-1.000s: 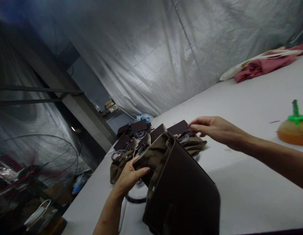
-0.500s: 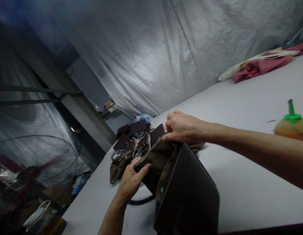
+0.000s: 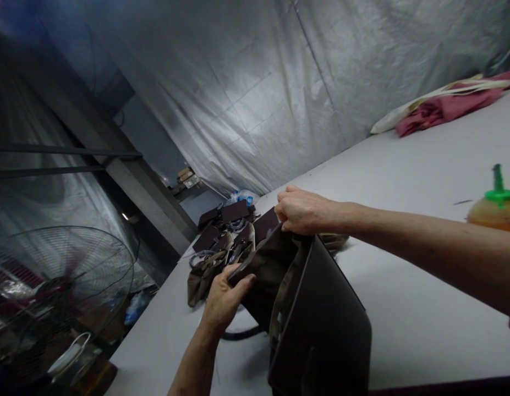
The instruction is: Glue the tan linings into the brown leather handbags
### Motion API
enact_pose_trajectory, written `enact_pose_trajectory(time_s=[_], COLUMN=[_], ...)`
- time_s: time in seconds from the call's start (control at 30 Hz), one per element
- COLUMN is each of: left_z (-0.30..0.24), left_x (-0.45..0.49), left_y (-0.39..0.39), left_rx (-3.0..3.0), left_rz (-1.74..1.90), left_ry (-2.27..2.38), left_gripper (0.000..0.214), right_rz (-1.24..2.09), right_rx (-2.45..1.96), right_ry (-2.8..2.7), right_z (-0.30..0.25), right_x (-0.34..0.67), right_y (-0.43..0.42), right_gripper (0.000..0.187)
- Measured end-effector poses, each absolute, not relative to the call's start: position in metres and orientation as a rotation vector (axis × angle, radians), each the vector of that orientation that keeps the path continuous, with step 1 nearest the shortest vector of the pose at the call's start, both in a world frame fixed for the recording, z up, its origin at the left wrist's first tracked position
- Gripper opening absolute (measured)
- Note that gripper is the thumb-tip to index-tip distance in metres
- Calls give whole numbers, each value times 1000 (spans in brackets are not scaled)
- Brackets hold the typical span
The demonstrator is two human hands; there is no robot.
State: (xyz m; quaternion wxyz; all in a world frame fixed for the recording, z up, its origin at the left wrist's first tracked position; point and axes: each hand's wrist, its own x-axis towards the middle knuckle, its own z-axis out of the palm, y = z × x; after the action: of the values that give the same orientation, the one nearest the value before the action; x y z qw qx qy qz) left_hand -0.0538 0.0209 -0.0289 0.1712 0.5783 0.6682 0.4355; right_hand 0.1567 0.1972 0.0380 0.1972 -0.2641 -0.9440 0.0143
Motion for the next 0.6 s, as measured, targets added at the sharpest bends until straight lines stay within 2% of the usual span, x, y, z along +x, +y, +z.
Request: enact_pose_trajectory(time_s=[0.5, 0.6], left_z=[-35, -32], left_x=[-54, -50], left_y=[26, 25], left_rx=[1439, 1384], left_rz=[1334, 1353], left_ry=[1745, 1739], left_gripper=[30, 29], right_rz=[-119, -139], right_rx=[-719, -710], right_ry=[-2690, -2680], right_z=[41, 40], right_x=[153, 151], right_y=[189, 190], right_gripper=[24, 22])
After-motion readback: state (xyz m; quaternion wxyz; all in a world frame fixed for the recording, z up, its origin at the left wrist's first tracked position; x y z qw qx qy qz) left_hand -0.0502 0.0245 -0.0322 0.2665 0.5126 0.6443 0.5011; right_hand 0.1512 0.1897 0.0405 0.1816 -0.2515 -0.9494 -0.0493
